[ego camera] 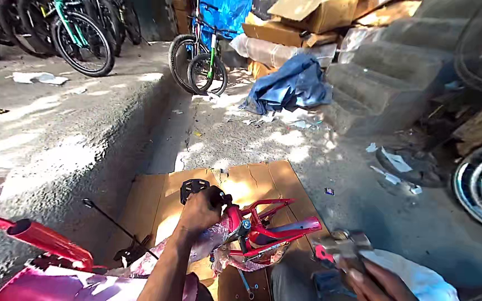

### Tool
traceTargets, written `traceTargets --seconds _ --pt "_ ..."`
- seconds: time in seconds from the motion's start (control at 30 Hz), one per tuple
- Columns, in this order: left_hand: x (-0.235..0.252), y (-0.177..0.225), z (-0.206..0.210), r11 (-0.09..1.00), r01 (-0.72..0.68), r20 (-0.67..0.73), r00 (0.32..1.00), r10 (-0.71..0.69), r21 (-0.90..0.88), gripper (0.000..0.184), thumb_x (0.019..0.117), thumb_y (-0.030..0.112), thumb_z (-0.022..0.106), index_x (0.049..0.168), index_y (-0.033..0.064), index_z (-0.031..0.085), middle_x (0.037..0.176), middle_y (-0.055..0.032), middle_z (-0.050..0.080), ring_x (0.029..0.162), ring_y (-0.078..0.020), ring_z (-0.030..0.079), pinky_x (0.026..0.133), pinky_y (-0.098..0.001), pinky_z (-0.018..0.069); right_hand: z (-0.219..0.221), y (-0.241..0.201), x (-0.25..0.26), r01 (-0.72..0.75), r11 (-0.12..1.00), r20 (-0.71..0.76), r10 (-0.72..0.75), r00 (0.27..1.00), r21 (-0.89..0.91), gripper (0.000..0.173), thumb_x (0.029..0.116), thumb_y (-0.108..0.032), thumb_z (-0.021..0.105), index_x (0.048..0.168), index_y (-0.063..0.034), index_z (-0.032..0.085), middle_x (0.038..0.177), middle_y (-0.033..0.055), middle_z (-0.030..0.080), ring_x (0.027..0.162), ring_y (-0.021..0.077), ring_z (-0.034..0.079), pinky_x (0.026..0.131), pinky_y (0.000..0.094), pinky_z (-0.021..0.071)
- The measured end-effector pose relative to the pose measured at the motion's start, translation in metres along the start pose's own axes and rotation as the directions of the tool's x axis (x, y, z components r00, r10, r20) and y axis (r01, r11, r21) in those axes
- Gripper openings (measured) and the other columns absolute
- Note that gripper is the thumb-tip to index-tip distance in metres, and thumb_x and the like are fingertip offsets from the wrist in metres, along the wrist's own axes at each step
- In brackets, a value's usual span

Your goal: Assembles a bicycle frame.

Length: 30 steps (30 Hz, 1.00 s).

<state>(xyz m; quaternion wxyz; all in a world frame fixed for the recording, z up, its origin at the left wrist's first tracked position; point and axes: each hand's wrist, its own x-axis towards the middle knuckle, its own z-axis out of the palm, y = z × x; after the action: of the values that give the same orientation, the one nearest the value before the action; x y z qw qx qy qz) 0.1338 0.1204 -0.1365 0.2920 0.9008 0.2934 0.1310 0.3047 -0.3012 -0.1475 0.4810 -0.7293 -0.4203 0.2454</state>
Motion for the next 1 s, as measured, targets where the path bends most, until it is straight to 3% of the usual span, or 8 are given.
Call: traceTargets --seconds 0.2,0.33,0.43,0.5,0.7,0.8,0.87,1.0 --pt "0.004 0.001 -0.001 1.0 0.001 0.039 0.999 -0.002 0.016 0.015 0.0921 0.032 0.067 0.096 0.022 0.078 0.092 0.0004 0.075 0.093 -0.0194 0.071 0.09 -0.054 0.0548 0.041 -0.127 0.149 0.364 0.673 0.135 -0.368 0.92 -0.644 0.042 0.1034 -0.058 0.046 0.124 -0.0288 0.067 0.086 -0.0044 0.069 0.073 0.0128 0.067 0.065 0.0425 0.0578" --pt "0.005 0.005 -0.004 0.998 0.014 0.053 0.998 -0.018 0.059 0.018 0.0926 0.033 0.064 0.093 0.021 0.077 0.091 -0.0013 0.075 0.094 -0.0216 0.071 0.091 -0.0542 0.0537 0.082 -0.142 0.19 0.458 0.459 0.142 -0.571 0.808 -0.761 0.042 0.104 -0.051 0.05 0.135 -0.0269 0.065 0.093 -0.0005 0.071 0.072 0.0173 0.069 0.059 0.0422 0.0582" --pt "0.002 0.008 -0.003 0.995 0.048 0.07 0.996 -0.054 0.087 0.018 0.0888 0.035 0.065 0.089 0.0183 0.073 0.088 -0.0023 0.073 0.092 -0.0223 0.069 0.091 -0.0532 0.0522 0.098 -0.134 0.207 0.406 0.297 0.31 -0.32 0.895 -0.864 0.042 0.1062 -0.051 0.044 0.133 -0.0244 0.063 0.094 0.0054 0.069 0.076 0.0261 0.069 0.064 0.0464 0.0566" --pt "0.003 0.009 -0.005 0.994 0.047 0.089 0.994 -0.055 0.098 0.018 0.0873 0.034 0.066 0.092 0.0192 0.073 0.09 -0.0014 0.073 0.094 -0.0212 0.069 0.095 -0.0521 0.0506 0.1 -0.146 0.21 0.344 0.324 0.297 -0.185 0.937 -0.881 0.04 0.1061 -0.052 0.044 0.127 -0.0247 0.063 0.095 0.0052 0.07 0.084 0.0271 0.07 0.071 0.049 0.0564" --pt "0.002 0.007 -0.001 0.995 -0.002 0.074 0.997 -0.006 0.104 0.011 0.0861 0.031 0.067 0.087 0.0245 0.075 0.084 0.003 0.072 0.087 -0.018 0.068 0.09 -0.0512 0.0509 0.101 -0.148 0.204 0.394 0.491 0.098 -0.523 0.846 -0.777 0.041 0.104 -0.052 0.049 0.131 -0.0259 0.065 0.084 -0.0007 0.069 0.067 0.0181 0.067 0.056 0.0433 0.0561" --pt "0.002 0.008 -0.002 0.993 0.025 0.074 0.997 -0.034 0.115 0.016 0.0854 0.035 0.067 0.09 0.021 0.073 0.088 -0.0002 0.073 0.092 -0.0211 0.069 0.093 -0.0527 0.051 0.101 -0.144 0.212 0.3 0.434 0.273 -0.126 0.954 -0.85 0.037 0.1043 -0.051 0.048 0.126 -0.0247 0.064 0.089 0.0054 0.071 0.084 0.027 0.071 0.073 0.0516 0.0565" --pt "0.004 0.008 -0.004 0.994 0.031 0.09 0.995 -0.04 0.103 0.019 0.0853 0.035 0.067 0.096 0.0215 0.074 0.093 -0.0008 0.073 0.096 -0.0216 0.069 0.095 -0.0535 0.05 0.099 -0.154 0.217 0.261 0.432 0.269 -0.045 0.962 -0.863 0.038 0.1047 -0.052 0.046 0.124 -0.026 0.065 0.091 0.0043 0.071 0.089 0.0259 0.07 0.077 0.0514 0.0554" --pt "0.004 0.008 -0.003 0.996 0.05 0.079 0.995 -0.056 0.079 0.026 0.0837 0.032 0.069 0.108 0.0225 0.069 0.093 0.0006 0.073 0.095 -0.0197 0.069 0.096 -0.0526 0.0497 0.101 -0.145 0.211 0.334 0.583 0.055 -0.444 0.894 -0.741 0.041 0.1041 -0.054 0.047 0.131 -0.0279 0.065 0.079 -0.0014 0.068 0.066 0.0179 0.065 0.058 0.0445 0.0553"
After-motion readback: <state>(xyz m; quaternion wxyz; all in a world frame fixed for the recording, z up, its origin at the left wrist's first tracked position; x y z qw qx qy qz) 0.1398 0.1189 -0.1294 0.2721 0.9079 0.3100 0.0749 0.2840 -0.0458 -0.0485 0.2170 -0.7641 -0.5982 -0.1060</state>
